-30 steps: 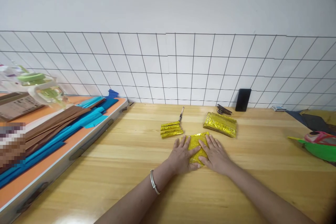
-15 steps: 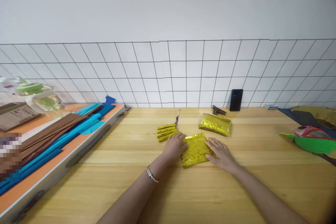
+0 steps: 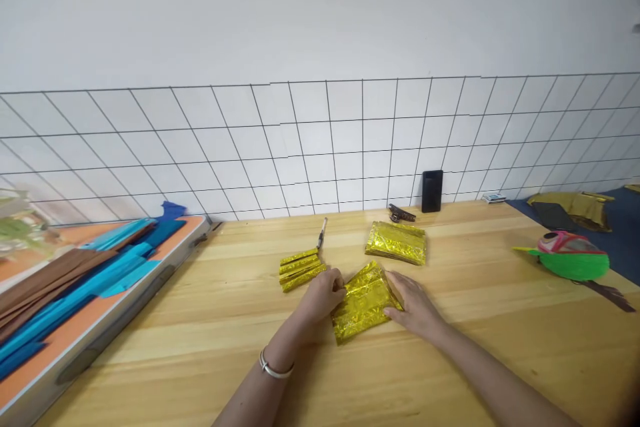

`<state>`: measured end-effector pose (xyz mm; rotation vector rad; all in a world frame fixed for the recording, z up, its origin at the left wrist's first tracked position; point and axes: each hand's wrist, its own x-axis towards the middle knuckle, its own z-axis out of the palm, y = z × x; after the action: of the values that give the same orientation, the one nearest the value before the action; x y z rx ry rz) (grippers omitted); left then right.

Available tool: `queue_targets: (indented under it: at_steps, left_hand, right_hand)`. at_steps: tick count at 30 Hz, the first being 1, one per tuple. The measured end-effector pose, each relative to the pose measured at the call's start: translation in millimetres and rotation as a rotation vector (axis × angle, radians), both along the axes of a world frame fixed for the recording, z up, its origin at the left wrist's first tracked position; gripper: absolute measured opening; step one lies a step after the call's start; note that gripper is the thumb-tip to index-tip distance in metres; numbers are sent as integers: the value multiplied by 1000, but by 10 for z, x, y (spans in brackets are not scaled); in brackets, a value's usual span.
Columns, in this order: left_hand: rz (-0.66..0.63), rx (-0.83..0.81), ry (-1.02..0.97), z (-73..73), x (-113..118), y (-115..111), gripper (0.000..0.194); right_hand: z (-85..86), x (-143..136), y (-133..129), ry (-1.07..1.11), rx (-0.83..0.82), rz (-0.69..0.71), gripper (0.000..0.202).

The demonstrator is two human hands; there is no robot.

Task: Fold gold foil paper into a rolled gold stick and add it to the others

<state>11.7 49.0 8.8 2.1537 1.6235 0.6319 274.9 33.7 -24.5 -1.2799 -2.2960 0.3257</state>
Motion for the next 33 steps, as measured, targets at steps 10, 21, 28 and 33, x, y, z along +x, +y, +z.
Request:
queue_targets:
  at_steps: [10, 21, 28, 33]
  left_hand:
    - [25, 281, -149, 294, 100, -139, 27]
    - [-539, 206, 329, 373, 184, -306, 26]
    - [-628, 16, 264, 451, 91, -660, 21]
    - [-715, -13, 158, 514, 64, -845, 25]
  right_hand:
    - [-87, 8, -1, 465, -131, -112, 82]
    - [-82, 201, 145, 797, -78, -275, 28]
    - [23, 74, -7, 650, -20, -73, 20]
    - [82, -14, -98, 501, -32, 148, 24]
